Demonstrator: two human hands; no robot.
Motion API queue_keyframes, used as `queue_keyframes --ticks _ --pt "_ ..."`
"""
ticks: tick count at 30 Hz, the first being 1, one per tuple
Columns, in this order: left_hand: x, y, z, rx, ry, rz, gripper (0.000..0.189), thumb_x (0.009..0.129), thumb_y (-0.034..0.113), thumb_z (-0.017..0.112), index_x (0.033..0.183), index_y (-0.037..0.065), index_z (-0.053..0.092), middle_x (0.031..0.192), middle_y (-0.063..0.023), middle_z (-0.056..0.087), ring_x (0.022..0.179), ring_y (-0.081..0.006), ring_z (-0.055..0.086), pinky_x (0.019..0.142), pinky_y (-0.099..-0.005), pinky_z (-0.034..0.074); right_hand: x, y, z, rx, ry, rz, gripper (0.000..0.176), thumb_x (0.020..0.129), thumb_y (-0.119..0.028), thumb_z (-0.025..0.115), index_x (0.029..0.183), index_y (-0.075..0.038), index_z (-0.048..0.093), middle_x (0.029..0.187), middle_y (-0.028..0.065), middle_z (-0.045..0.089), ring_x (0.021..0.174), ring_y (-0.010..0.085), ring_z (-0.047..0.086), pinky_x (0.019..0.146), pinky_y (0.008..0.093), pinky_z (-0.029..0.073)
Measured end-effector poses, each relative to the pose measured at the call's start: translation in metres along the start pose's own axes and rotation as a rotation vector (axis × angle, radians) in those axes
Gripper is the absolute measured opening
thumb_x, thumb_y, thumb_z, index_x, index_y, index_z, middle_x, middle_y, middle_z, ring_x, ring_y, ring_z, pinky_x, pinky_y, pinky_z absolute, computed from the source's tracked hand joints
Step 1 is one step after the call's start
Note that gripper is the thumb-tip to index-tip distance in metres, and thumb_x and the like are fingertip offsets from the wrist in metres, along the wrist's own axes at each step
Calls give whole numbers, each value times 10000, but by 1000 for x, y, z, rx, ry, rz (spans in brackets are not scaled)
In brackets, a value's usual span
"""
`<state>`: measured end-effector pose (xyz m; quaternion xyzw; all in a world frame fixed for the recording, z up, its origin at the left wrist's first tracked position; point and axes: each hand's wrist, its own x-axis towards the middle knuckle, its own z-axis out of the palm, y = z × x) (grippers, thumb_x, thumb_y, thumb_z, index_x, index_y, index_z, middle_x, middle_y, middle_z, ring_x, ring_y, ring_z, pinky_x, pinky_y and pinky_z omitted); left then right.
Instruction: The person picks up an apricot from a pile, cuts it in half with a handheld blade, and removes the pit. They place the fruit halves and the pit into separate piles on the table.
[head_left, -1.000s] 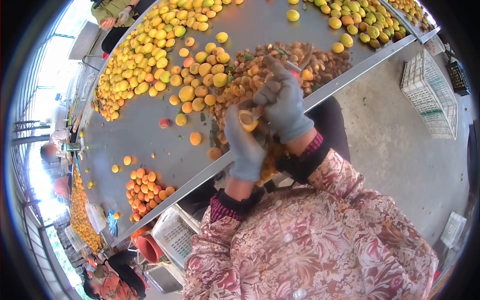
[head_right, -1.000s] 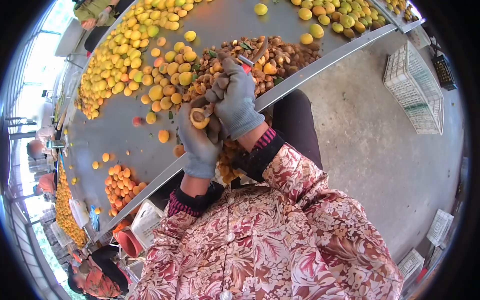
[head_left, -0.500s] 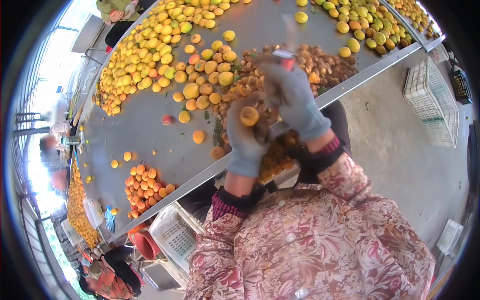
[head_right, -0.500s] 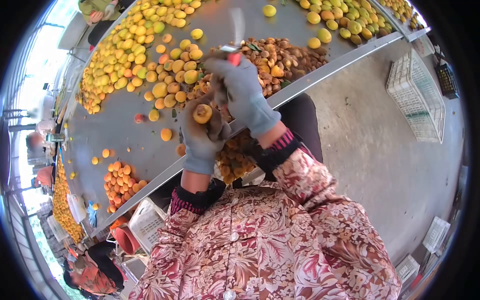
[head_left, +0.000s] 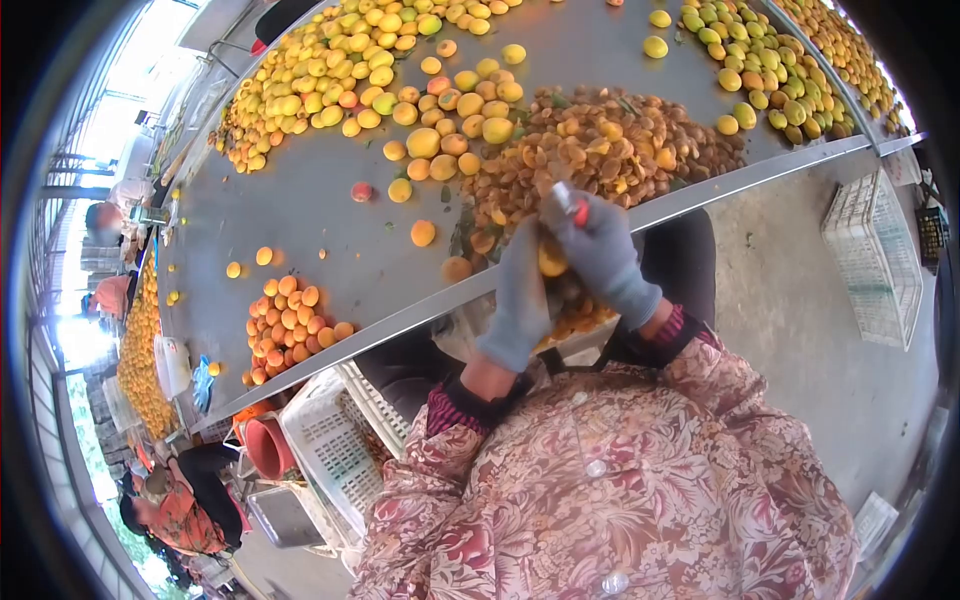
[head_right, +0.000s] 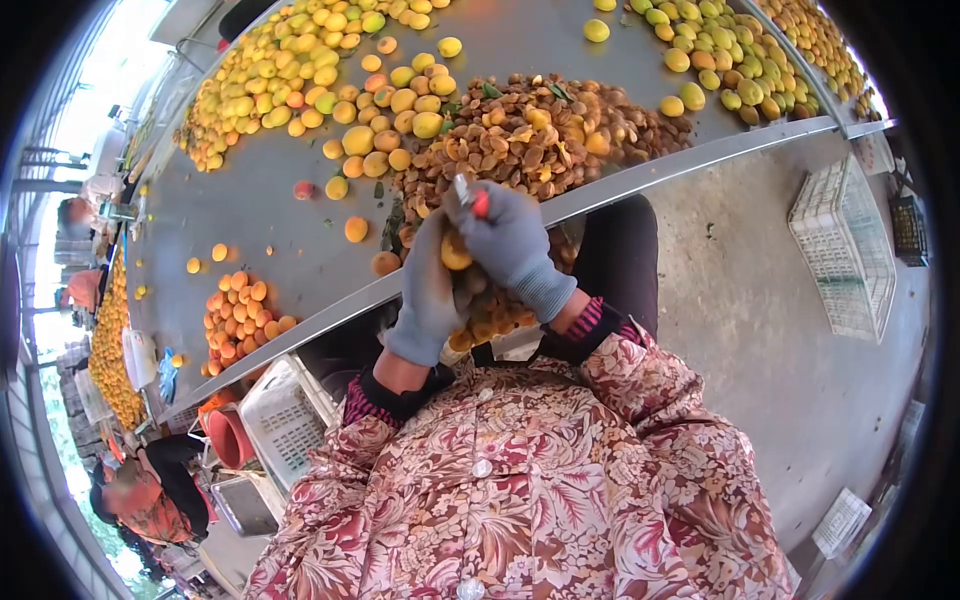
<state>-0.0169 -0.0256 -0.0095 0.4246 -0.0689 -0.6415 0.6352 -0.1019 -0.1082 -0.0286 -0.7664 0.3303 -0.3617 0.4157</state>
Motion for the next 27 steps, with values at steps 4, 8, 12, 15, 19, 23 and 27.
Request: queue_keyframes --ticks 4,8,12,15,19,23,27 --pt "-22 -38 -32 963 34 401 288 951 272 431 1081 42 549 781 -21 594 646 -188 628 549 -342 508 18 13 -6 670 138 534 110 818 -68 553 744 -9 609 628 -43 557 551 31 487 487 188 384" --pt "-37 -38 -41 1849 -66 387 248 847 147 586 1080 62 587 852 -80 625 656 -252 610 597 -333 499 36 13 -28 470 189 549 108 820 -74 558 864 -7 631 646 -20 583 550 53 517 501 205 416" --pt "-47 -20 -40 1844 154 789 293 818 233 621 1063 76 595 837 -113 624 704 -290 618 598 -356 489 35 26 -23 574 223 523 170 830 -102 577 964 -5 618 648 6 596 498 63 519 463 218 433" --pt "-38 20 -67 1745 611 920 335 804 322 622 1011 59 611 826 -127 632 716 -291 628 623 -352 482 33 20 -36 673 137 642 168 844 -130 590 957 -7 612 642 29 597 417 61 475 383 218 396" --pt "-12 49 -98 1867 681 266 318 786 310 627 929 26 619 795 -131 626 690 -280 603 641 -337 475 32 17 -38 655 146 646 220 862 -158 579 1024 -11 605 666 50 598 360 63 423 329 197 326" --pt "-4 59 -98 1684 501 -56 428 779 318 590 1083 20 545 856 -165 624 799 -291 595 755 -371 455 25 19 -41 736 156 601 171 852 -166 600 940 -20 611 614 40 586 363 68 443 325 200 338" --pt "-21 54 -89 858 206 442 524 755 135 581 1243 7 440 1069 -144 556 896 -178 561 802 -285 450 14 3 -50 866 61 536 171 852 -168 597 953 -32 614 600 44 580 361 78 449 321 201 340"
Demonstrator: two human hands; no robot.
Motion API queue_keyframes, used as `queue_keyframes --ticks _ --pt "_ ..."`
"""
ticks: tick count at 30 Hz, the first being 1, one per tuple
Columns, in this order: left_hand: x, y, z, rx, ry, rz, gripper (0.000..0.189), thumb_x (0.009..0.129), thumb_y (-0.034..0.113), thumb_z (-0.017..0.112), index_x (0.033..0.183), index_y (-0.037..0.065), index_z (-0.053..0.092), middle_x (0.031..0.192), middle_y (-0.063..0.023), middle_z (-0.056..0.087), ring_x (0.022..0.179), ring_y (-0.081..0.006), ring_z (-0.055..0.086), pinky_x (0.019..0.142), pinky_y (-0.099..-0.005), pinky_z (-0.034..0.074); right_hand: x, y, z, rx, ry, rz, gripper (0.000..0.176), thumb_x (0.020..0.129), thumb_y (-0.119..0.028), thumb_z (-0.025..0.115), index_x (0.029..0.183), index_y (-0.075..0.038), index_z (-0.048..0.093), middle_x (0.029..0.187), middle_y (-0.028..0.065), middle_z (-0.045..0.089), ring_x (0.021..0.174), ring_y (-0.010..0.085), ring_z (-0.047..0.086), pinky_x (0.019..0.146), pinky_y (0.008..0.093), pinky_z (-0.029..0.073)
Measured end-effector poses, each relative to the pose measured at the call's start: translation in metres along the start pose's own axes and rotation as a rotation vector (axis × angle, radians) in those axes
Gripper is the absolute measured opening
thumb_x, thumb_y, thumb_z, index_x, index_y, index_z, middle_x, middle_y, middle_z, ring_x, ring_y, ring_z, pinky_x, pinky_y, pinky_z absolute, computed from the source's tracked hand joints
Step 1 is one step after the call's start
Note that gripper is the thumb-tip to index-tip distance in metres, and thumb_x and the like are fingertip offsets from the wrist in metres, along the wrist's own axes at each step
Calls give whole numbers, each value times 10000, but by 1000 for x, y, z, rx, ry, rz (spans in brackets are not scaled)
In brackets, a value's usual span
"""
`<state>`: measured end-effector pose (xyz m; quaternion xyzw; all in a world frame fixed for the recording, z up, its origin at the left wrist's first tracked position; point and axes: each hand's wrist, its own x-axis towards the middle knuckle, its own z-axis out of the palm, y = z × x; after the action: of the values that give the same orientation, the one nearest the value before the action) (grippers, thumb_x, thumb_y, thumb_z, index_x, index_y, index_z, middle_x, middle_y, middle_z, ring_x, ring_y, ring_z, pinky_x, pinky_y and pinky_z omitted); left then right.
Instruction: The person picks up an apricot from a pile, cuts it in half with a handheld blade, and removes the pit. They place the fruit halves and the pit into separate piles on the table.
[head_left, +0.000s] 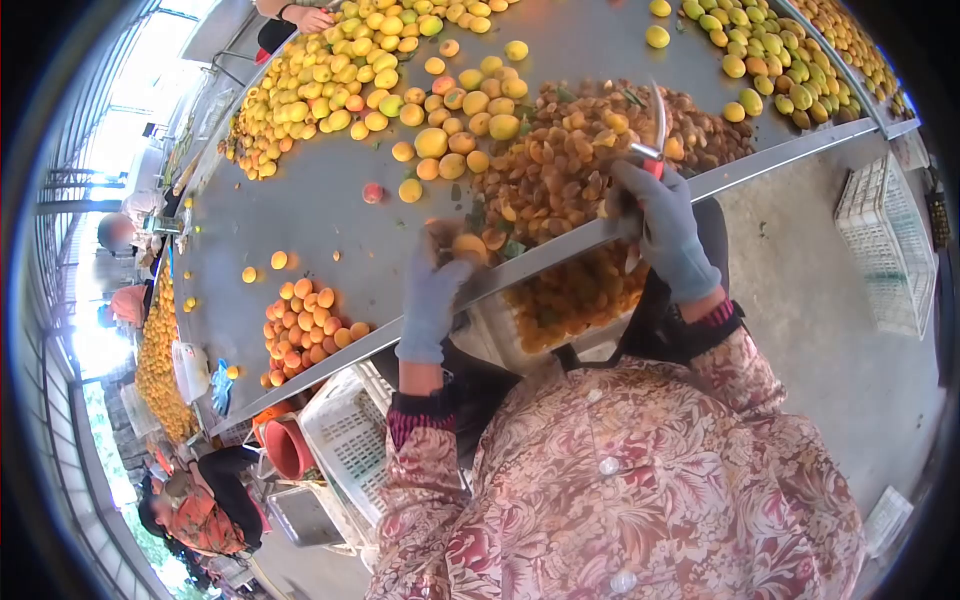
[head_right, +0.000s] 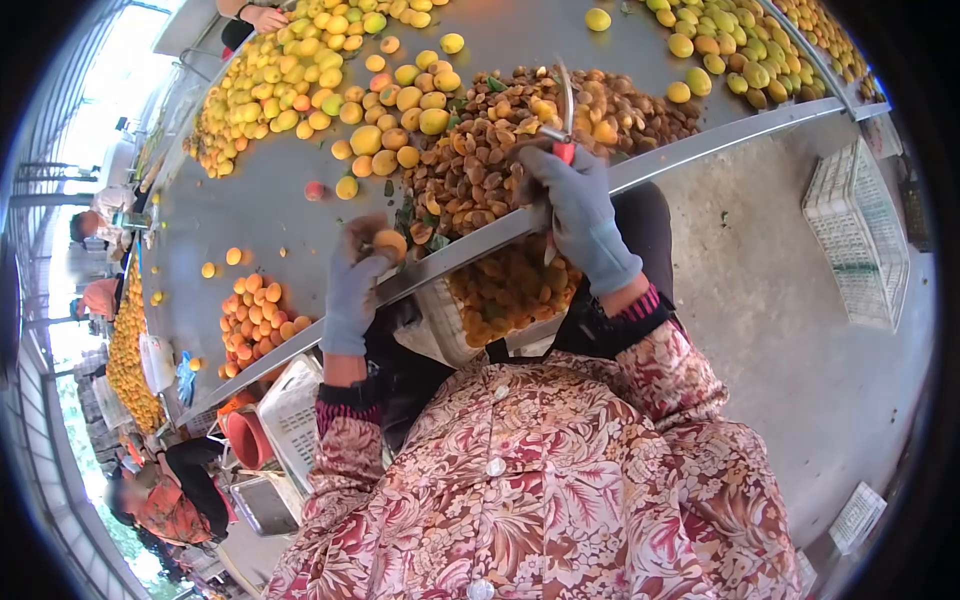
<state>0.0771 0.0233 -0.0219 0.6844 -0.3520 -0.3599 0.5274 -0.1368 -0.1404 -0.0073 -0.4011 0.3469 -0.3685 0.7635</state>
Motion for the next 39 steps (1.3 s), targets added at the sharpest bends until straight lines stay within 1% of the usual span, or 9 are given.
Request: queue_keyframes --ticks 6,13,17,20,22,26,33,36,39 --pt "-20 54 39 -445 -83 299 661 717 -35 508 1348 13 316 1187 -160 494 995 -197 529 853 -306 449 -47 0 31 54 -306 334 210 861 -218 610 923 -17 618 624 42 610 379 63 454 336 183 333" --pt "-39 63 70 -181 -93 427 691 744 -50 557 1372 17 275 1267 -192 466 1151 -244 488 923 -320 452 -58 6 31 231 -468 289 301 859 -340 627 857 -39 610 597 2 573 387 49 439 346 182 317" --pt "-38 61 67 49 -151 408 649 756 -51 545 1355 10 302 1259 -188 475 1161 -257 487 949 -336 443 -58 7 24 195 -470 250 295 861 -338 622 833 -46 599 578 -9 545 390 52 434 357 185 309" --pt "-38 59 71 -187 -180 248 545 748 -88 538 1268 0 399 1235 -133 502 1169 -234 480 1002 -357 373 -59 3 21 124 -498 266 287 869 -338 609 821 -56 589 567 -20 519 406 49 426 375 188 307" --pt "-38 59 74 -443 -156 351 505 751 -68 541 1236 0 417 1204 -140 516 1144 -230 495 987 -349 379 -68 -1 25 -14 -376 184 277 886 -327 585 834 -55 583 559 -30 498 430 39 425 386 192 306" --pt "-39 64 70 -355 -94 364 523 769 -52 504 1274 -9 375 1190 -168 517 1092 -245 526 991 -391 382 -94 -29 23 -24 -251 66 248 917 -268 533 960 -28 582 578 -13 517 459 33 449 402 183 317" --pt "-49 75 85 -415 -256 173 507 749 -31 526 1248 -36 435 1097 -146 571 1007 -198 556 910 -329 427 -70 -63 28 407 -287 -435 333 946 -289 465 1016 19 571 584 15 527 458 63 456 424 206 362" --pt "-53 78 87 -405 -299 96 500 746 -21 531 1237 -51 444 1032 -132 596 954 -188 578 875 -304 445 -64 -66 39 376 -212 -579 375 946 -331 458 1014 20 571 591 30 541 450 71 447 413 211 355" --pt "-55 76 91 -428 -361 62 495 739 -17 529 1227 -56 450 982 -124 613 905 -184 594 847 -290 458 -63 -62 42 394 -160 -489 373 942 -328 464 1014 22 572 584 36 542 442 73 443 410 212 353"
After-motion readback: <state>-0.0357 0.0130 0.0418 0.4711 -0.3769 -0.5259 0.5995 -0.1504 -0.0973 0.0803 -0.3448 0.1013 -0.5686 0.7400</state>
